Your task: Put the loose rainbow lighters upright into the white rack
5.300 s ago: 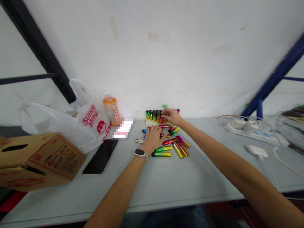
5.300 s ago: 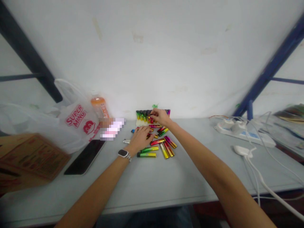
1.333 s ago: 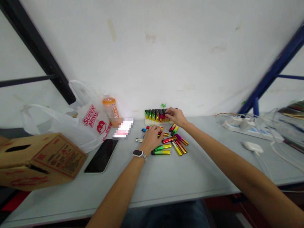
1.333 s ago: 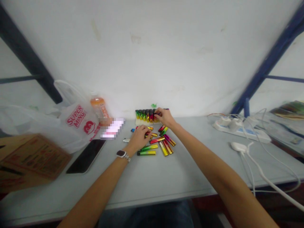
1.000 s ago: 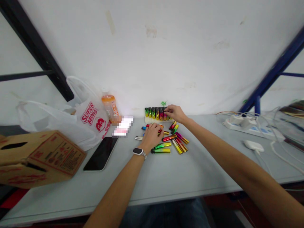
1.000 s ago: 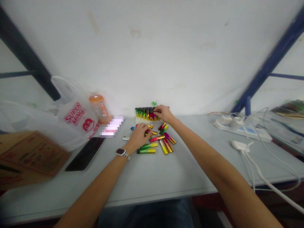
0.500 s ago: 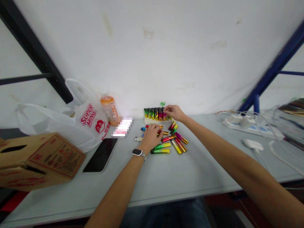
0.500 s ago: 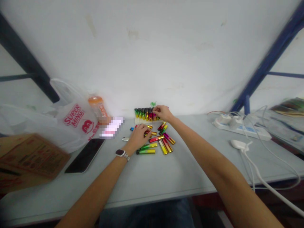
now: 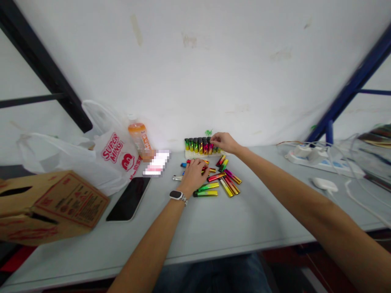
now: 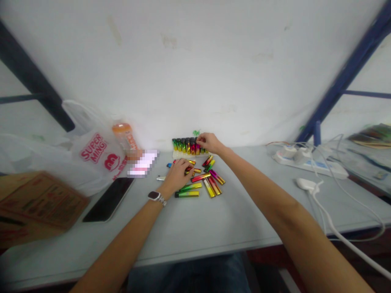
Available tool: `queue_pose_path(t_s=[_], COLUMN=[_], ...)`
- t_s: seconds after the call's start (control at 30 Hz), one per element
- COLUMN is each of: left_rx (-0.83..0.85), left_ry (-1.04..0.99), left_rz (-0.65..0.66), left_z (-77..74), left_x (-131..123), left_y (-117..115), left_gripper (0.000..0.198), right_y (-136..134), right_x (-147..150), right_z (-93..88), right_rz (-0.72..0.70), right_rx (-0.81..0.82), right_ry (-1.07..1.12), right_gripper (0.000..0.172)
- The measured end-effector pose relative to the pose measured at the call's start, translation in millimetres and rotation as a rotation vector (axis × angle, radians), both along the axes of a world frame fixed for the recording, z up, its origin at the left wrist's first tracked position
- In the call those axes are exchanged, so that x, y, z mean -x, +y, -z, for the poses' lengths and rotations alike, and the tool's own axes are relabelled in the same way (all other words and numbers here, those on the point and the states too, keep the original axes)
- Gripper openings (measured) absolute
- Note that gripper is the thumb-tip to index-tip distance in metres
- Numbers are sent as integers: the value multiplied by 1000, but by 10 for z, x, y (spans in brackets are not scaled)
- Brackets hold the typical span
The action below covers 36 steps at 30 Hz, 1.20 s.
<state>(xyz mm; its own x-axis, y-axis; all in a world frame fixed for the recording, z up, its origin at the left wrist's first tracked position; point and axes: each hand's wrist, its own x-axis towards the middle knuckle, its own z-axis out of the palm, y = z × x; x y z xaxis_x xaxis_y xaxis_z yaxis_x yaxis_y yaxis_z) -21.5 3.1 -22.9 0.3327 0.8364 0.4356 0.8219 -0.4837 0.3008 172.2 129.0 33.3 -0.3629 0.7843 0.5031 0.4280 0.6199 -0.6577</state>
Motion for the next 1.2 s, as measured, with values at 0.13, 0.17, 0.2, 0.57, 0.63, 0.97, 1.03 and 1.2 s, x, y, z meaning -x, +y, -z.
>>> queue_pose_path(t_s=[0.13, 0.17, 0.2, 0.57, 0.63, 0.97, 1.03, 1.2], left_rx=[6, 6, 7, 24, 25, 18, 14, 26], left_ry=[6, 7, 8, 11, 7, 16, 15, 30], left_rz=[1, 0, -1, -9, -6, 6, 8, 4], left_z=[-6, -8, -9, -1, -10, -22, -18, -16], left_x=[-1, 0, 0, -1, -2, -2, -3, -3], left_y=[-2, -3, -3, 6, -2, 5, 10, 19], left_gripper=[17, 17, 17, 18, 18, 18, 17, 18], right_y=[-25, -28, -27, 28, -65, -628, -648, -559], right_x=[0, -3, -8, -72, -69, -329, -349, -191], right_z=[-16, -8, 3, 104, 145, 317, 259, 53], right_rz=[24, 24, 21, 69, 109, 106, 78, 5], right_rx=[-90, -75, -55, -267, -310, -192, -158, -74], right_ry=[-76, -86, -95, -338, -413, -652, -759, -974], right_gripper=[8, 8, 9, 19, 25, 32, 29, 31])
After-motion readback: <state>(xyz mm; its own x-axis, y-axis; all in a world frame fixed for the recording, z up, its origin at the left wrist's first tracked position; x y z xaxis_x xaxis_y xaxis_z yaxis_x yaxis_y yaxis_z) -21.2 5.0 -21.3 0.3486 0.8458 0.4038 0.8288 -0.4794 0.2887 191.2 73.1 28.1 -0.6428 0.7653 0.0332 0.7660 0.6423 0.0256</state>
